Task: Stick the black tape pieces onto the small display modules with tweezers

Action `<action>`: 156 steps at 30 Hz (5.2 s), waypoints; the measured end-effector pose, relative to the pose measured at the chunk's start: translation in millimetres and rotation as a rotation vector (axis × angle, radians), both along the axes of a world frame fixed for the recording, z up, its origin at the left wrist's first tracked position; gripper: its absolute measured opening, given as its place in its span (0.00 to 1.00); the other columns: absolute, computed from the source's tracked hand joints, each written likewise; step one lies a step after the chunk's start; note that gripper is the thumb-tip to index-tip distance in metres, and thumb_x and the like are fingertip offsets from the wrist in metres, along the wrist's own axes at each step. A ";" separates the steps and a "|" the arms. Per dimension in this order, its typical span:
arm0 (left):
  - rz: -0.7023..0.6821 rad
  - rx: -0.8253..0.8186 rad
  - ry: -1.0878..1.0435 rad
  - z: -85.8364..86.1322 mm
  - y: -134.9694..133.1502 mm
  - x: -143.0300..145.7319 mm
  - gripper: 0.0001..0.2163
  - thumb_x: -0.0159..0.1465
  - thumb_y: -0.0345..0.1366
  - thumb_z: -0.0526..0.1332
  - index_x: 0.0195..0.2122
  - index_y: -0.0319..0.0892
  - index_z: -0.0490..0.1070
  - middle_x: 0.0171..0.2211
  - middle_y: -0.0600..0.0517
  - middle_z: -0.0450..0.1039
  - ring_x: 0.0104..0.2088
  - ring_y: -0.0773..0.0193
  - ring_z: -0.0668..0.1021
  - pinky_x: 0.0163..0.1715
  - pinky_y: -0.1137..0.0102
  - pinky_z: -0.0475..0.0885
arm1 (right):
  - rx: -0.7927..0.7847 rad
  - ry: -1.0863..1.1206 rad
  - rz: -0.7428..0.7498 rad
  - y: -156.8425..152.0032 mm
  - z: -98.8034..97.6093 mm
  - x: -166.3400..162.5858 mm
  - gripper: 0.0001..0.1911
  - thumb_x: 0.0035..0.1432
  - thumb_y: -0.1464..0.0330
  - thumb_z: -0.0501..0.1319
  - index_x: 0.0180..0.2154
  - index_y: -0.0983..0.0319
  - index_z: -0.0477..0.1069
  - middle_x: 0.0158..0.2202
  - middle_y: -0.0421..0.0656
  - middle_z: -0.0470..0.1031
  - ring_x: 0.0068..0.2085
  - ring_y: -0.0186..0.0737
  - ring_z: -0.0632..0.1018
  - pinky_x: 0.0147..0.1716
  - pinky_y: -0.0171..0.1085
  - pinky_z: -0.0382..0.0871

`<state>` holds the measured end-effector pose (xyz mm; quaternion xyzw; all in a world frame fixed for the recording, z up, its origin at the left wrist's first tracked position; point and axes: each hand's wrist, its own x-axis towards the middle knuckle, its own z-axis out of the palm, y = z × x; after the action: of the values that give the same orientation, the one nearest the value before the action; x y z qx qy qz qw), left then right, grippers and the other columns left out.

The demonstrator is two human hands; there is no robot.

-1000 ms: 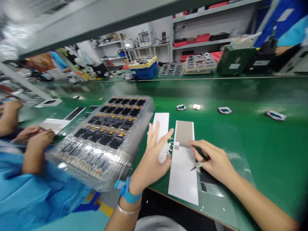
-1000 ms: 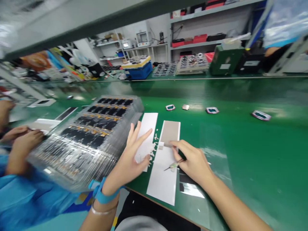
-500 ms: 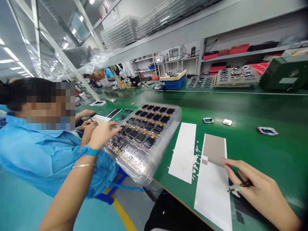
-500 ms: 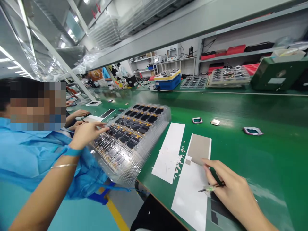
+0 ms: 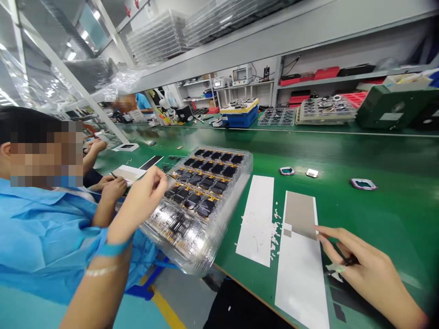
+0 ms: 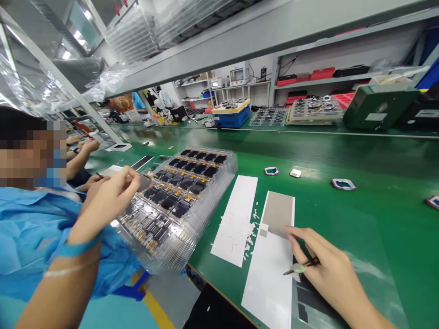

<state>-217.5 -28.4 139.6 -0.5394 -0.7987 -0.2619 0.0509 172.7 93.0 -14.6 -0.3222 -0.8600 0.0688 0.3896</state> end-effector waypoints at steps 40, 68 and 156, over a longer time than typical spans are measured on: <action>-0.871 -0.200 -0.935 -129.1 34.1 165.6 0.05 0.68 0.30 0.54 0.38 0.44 0.68 0.32 0.52 0.75 0.33 0.62 0.78 0.35 0.71 0.70 | -0.762 0.154 -0.037 -0.9 36.2 -71.0 0.06 0.53 0.76 0.62 0.27 0.61 0.73 0.28 0.39 0.77 0.31 0.35 0.78 0.31 0.32 0.72; -0.579 -0.131 -1.362 -146.2 29.2 160.3 0.08 0.72 0.44 0.53 0.42 0.47 0.59 0.28 0.57 0.62 0.26 0.69 0.64 0.23 0.76 0.59 | -1.331 0.550 0.257 -15.2 30.6 -75.9 0.14 0.52 0.58 0.69 0.26 0.62 0.76 0.23 0.38 0.75 0.25 0.31 0.72 0.29 0.33 0.69; -0.464 -0.108 -1.387 -131.4 30.2 169.1 0.13 0.67 0.44 0.61 0.37 0.46 0.55 0.25 0.60 0.58 0.22 0.71 0.58 0.20 0.76 0.53 | -1.234 0.486 0.144 -25.0 40.4 -82.7 0.11 0.55 0.61 0.66 0.26 0.62 0.75 0.16 0.32 0.60 0.18 0.27 0.52 0.17 0.33 0.43</action>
<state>-48.4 1.7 8.3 -0.4067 -0.5243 -0.5074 -0.5498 90.0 68.0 25.8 -0.4031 -0.5700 0.6449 0.3111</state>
